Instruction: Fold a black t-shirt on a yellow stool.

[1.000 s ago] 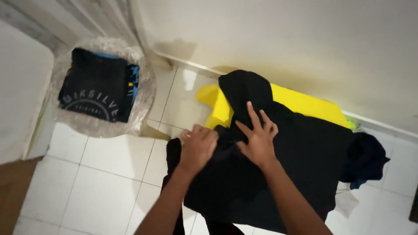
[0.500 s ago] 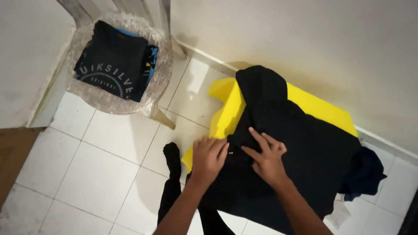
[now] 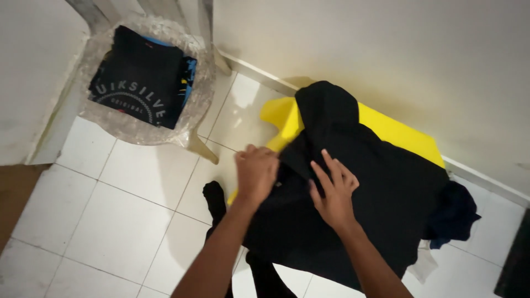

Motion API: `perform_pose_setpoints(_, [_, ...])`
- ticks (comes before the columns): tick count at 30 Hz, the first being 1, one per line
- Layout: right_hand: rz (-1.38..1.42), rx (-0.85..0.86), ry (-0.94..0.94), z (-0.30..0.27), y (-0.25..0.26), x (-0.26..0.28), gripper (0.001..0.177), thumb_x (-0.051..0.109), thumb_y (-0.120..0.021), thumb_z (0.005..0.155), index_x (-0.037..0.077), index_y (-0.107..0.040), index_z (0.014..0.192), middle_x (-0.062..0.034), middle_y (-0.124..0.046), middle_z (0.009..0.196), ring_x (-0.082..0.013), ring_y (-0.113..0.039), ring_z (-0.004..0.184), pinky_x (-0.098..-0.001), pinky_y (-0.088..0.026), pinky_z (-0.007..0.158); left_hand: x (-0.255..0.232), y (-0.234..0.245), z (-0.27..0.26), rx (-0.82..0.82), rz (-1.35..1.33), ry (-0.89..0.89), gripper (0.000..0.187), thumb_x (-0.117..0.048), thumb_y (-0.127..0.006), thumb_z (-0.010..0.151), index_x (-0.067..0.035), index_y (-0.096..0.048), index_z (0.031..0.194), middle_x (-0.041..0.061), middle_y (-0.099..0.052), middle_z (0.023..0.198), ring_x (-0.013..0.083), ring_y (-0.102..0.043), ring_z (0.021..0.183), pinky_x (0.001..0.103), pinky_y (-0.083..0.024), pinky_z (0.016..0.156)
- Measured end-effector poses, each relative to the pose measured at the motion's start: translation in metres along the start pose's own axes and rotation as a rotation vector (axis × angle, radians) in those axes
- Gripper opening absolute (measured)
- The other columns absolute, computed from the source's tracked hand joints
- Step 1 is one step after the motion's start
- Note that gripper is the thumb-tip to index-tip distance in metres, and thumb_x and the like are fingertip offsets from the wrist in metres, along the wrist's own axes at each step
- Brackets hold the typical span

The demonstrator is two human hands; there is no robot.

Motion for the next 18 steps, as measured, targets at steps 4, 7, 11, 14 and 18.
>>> perform_pose_setpoints(4, [-0.029, 0.145, -0.132, 0.018, -0.023, -0.001, 0.059, 0.022, -0.070, 0.091, 0.021, -0.054, 0.148, -0.0119, -0.025, 0.169, -0.0393, -0.028, 0.149, -0.0586, -0.018, 0.116, 0.042, 0.021, 0.006, -0.004, 0.044, 0.126, 0.011, -0.014, -0.073, 0.084, -0.014, -0.080, 0.093, 0.001, -0.076, 0.095, 0.0280, -0.060, 0.096, 0.049, -0.036, 0.091])
perform_pose_setpoints(7, [-0.080, 0.198, -0.156, 0.020, -0.045, -0.007, 0.064, 0.030, -0.065, 0.093, 0.025, -0.046, 0.154, -0.0108, -0.017, 0.171, -0.0424, -0.023, 0.151, -0.0621, -0.015, 0.116, 0.076, 0.016, -0.004, -0.036, 0.001, 0.284, 0.013, -0.018, -0.073, 0.085, -0.014, -0.082, 0.093, 0.003, -0.077, 0.093, 0.0316, -0.059, 0.096, 0.052, -0.035, 0.092])
perform_pose_setpoints(11, [-0.163, 0.426, -0.301, 0.023, -0.069, -0.020, 0.070, 0.041, -0.060, 0.095, 0.032, -0.033, 0.159, -0.0097, -0.001, 0.172, -0.0457, -0.011, 0.153, -0.0672, -0.009, 0.117, 0.105, 0.001, -0.022, 0.064, -0.057, 0.444, 0.019, -0.030, -0.071, 0.095, -0.013, -0.079, 0.095, 0.004, -0.075, 0.096, 0.0283, -0.062, 0.099, 0.048, -0.041, 0.091])
perform_pose_setpoints(14, [-0.138, 0.517, -0.380, 0.018, -0.076, -0.024, 0.073, 0.045, -0.056, 0.096, 0.034, -0.026, 0.162, -0.0083, 0.004, 0.173, -0.0450, -0.005, 0.154, -0.0680, -0.006, 0.118, 0.095, 0.005, -0.031, 0.095, -0.202, 0.412, 0.020, -0.032, -0.072, 0.096, -0.014, -0.079, 0.098, 0.002, -0.076, 0.096, 0.0267, -0.062, 0.097, 0.046, -0.042, 0.090])
perform_pose_setpoints(18, [-0.086, 0.421, -0.338, 0.000, -0.089, -0.030, 0.075, 0.047, -0.053, 0.098, 0.029, -0.022, 0.163, -0.0105, 0.001, 0.172, -0.0455, -0.004, 0.154, -0.0681, -0.003, 0.118, 0.088, 0.013, -0.042, 0.071, -0.105, 0.334, 0.019, -0.027, -0.079, 0.084, -0.012, -0.078, 0.095, 0.000, -0.077, 0.094, 0.0266, -0.062, 0.096, 0.048, -0.040, 0.086])
Point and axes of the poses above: each hand's wrist, its own z-axis towards the middle knuckle, its own y-axis out of the back of the hand, x = y × z, the point moved 7 cm from there along z, towards the middle knuckle
